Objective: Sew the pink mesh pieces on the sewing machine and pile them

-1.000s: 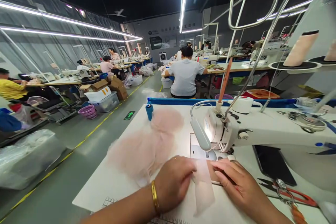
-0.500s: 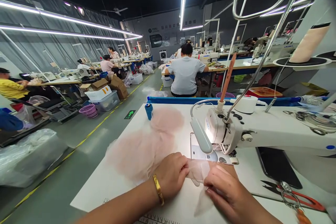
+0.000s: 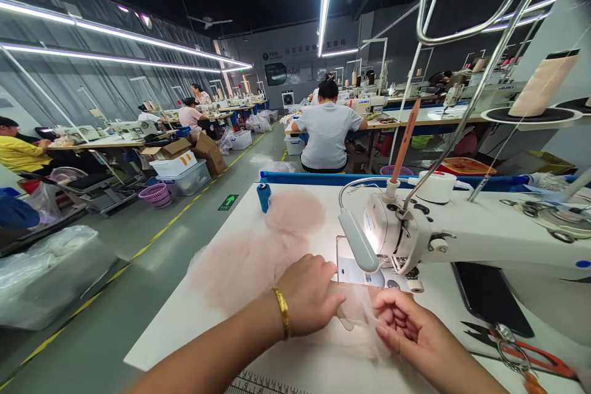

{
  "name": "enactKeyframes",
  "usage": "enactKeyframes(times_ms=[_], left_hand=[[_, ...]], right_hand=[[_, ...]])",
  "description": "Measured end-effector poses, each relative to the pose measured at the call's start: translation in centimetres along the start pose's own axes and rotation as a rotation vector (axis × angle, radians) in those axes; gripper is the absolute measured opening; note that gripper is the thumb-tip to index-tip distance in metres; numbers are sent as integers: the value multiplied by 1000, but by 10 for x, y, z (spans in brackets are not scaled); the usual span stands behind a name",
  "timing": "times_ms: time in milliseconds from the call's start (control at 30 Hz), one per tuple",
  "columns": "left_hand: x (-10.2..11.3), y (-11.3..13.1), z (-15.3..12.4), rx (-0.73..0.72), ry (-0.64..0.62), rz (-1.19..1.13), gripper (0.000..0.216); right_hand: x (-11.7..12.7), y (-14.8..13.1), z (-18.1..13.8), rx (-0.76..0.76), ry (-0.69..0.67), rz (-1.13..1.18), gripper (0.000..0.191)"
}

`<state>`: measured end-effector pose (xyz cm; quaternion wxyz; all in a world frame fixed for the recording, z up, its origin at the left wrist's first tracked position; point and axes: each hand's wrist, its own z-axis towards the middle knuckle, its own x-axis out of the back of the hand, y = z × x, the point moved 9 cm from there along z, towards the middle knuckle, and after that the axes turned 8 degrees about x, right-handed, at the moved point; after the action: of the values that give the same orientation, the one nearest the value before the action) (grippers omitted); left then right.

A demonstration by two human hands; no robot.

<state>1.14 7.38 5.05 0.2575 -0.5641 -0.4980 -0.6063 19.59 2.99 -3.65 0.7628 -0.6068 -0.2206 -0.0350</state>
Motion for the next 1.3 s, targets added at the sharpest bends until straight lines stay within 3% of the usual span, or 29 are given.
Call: enactKeyframes(times_ms=[67, 167, 333, 400, 467, 533, 600, 733, 867, 1000, 1100, 1167, 1300], left_hand=[[-15, 10, 17, -15, 2, -92, 19], [-38, 15, 37, 14, -18, -220, 31], [-47, 16, 38, -20, -18, -324, 33], [-46, 16, 34, -41, -26, -364, 31], [-47, 17, 32, -53, -37, -397, 28], [-48, 18, 33, -47, -9, -414, 24], [-49, 21, 34, -50, 40, -384, 29], [-54, 34, 33, -124, 44, -288, 22], [-50, 25, 30, -96, -26, -415, 26], [-53, 10, 31, 3, -72, -551, 28], [-61, 10, 34, 46, -90, -692, 31], [-65, 15, 35, 29, -101, -751, 27], [-66, 27, 33, -102, -105, -879, 21]], right_hand=[[1, -6, -1, 41, -53, -45, 44], [6, -9, -7, 69, -232, -163, 33], [27, 10, -22, -136, -414, -83, 20], [33, 12, -18, -153, -354, -18, 30], [43, 9, -6, -102, -182, -45, 39], [51, 5, 3, -35, 1, -176, 41], [50, -2, 7, 36, 89, -347, 39], [36, -6, 7, 91, 51, -543, 32], [26, -4, 6, 116, -10, -577, 12], [12, -4, 5, 158, -65, -528, 26], [10, -7, 5, 176, -25, -481, 23], [13, -10, 4, 200, 25, -485, 15], [14, -11, 3, 220, 44, -468, 38]])
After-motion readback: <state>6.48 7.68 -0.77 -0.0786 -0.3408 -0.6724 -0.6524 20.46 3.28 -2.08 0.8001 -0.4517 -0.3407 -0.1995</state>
